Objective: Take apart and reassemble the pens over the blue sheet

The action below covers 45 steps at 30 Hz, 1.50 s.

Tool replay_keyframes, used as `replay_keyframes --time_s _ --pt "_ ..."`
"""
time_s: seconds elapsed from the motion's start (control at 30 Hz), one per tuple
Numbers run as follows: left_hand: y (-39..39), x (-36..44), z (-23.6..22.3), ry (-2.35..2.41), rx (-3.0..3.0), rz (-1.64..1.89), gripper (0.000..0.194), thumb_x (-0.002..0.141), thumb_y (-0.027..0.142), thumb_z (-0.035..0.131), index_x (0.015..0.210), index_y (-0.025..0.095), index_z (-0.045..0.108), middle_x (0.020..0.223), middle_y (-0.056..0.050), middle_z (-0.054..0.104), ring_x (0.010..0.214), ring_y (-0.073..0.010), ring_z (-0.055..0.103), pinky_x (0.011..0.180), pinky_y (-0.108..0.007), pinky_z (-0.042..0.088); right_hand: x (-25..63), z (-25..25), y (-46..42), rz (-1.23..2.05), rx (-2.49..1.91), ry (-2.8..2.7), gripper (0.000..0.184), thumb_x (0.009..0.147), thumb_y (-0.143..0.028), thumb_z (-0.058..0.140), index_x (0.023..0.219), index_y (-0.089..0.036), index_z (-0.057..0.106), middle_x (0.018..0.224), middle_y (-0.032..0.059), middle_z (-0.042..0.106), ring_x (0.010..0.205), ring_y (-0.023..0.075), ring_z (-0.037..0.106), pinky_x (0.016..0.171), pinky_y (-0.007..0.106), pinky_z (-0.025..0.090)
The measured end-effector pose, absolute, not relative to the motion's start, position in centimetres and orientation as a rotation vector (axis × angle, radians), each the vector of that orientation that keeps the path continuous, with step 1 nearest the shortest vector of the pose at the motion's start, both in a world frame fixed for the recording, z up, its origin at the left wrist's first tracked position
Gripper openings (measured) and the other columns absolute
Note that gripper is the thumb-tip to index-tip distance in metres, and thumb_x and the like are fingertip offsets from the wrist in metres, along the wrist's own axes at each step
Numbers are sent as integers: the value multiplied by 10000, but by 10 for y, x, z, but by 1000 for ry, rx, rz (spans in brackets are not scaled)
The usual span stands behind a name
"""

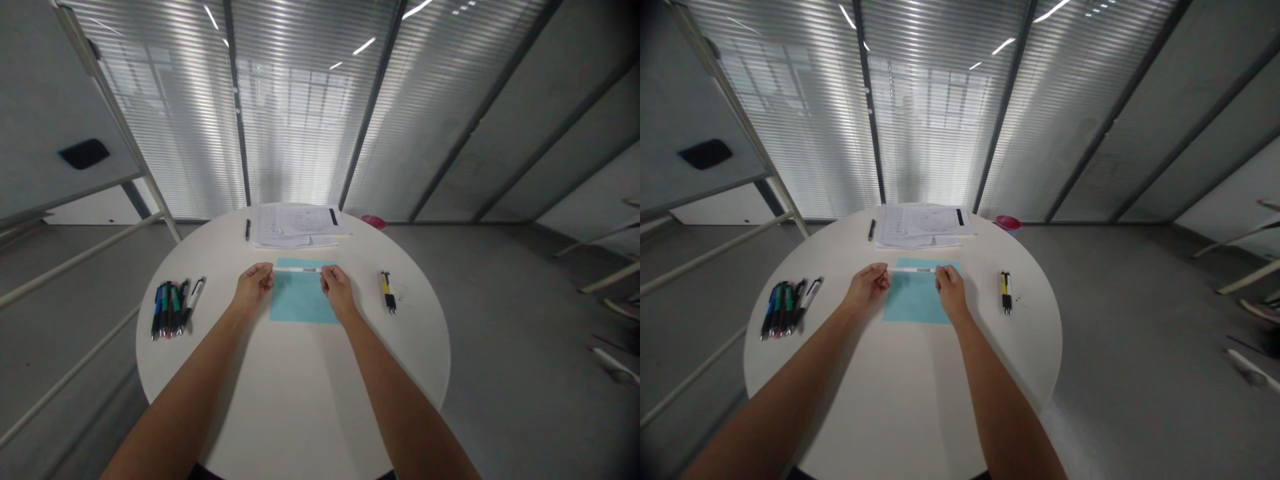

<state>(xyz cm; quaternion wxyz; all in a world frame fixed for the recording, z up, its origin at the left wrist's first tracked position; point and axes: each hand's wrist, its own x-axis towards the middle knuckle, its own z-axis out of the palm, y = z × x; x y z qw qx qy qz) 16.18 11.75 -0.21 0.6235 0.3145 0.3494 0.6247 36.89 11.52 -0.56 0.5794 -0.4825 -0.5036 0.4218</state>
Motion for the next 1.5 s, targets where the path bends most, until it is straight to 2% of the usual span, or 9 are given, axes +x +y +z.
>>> replay_keyframes --time_s 0.3,0.53,0.67,0.83,1.03,1.3,1.5 --pt "120 162 -2 811 673 1429 247 649 259 759 811 126 629 614 3 575 509 -63 484 493 -197 370 367 1 110 1001 -1122 -1186 328 778 -520 554 683 -218 470 515 -70 450 390 71 354 379 225 251" --pt "121 161 -6 826 697 1427 224 683 269 731 819 134 615 615 1 579 493 -63 487 478 -195 368 367 -3 112 1038 -1084 -1200 297 779 -504 562 841 -214 546 569 -65 520 368 66 404 353 215 266" --pt "120 160 -5 817 714 1423 218 673 264 734 805 133 621 608 0 581 491 -68 490 481 -203 377 367 -2 112 1054 -1112 -1177 305 773 -504 559 857 -211 552 609 -56 561 353 62 423 329 207 261" --pt "120 160 -6 787 728 1403 210 673 273 737 797 136 637 607 -3 582 501 -79 499 484 -216 383 368 -3 114 1077 -1123 -1125 291 780 -493 545 821 -205 559 554 -62 534 364 61 421 341 195 279" --pt "120 160 -6 793 730 1387 204 680 260 726 812 133 635 609 -1 581 504 -72 501 487 -203 381 367 -2 114 1065 -1099 -1113 300 739 -473 602 892 -223 535 517 -82 516 366 68 405 347 192 274" --pt "120 158 -4 787 698 1385 221 667 257 730 819 131 631 603 7 563 493 -66 487 486 -201 387 366 -5 116 1074 -1075 -1112 290 734 -439 602 914 -222 532 586 -80 525 354 57 416 319 189 264" --pt "119 159 -4 791 699 1402 216 664 242 739 811 126 632 593 10 553 488 -64 478 480 -194 374 366 -7 117 1051 -1053 -1120 313 738 -445 613 928 -213 525 666 -77 526 364 43 453 310 172 302"
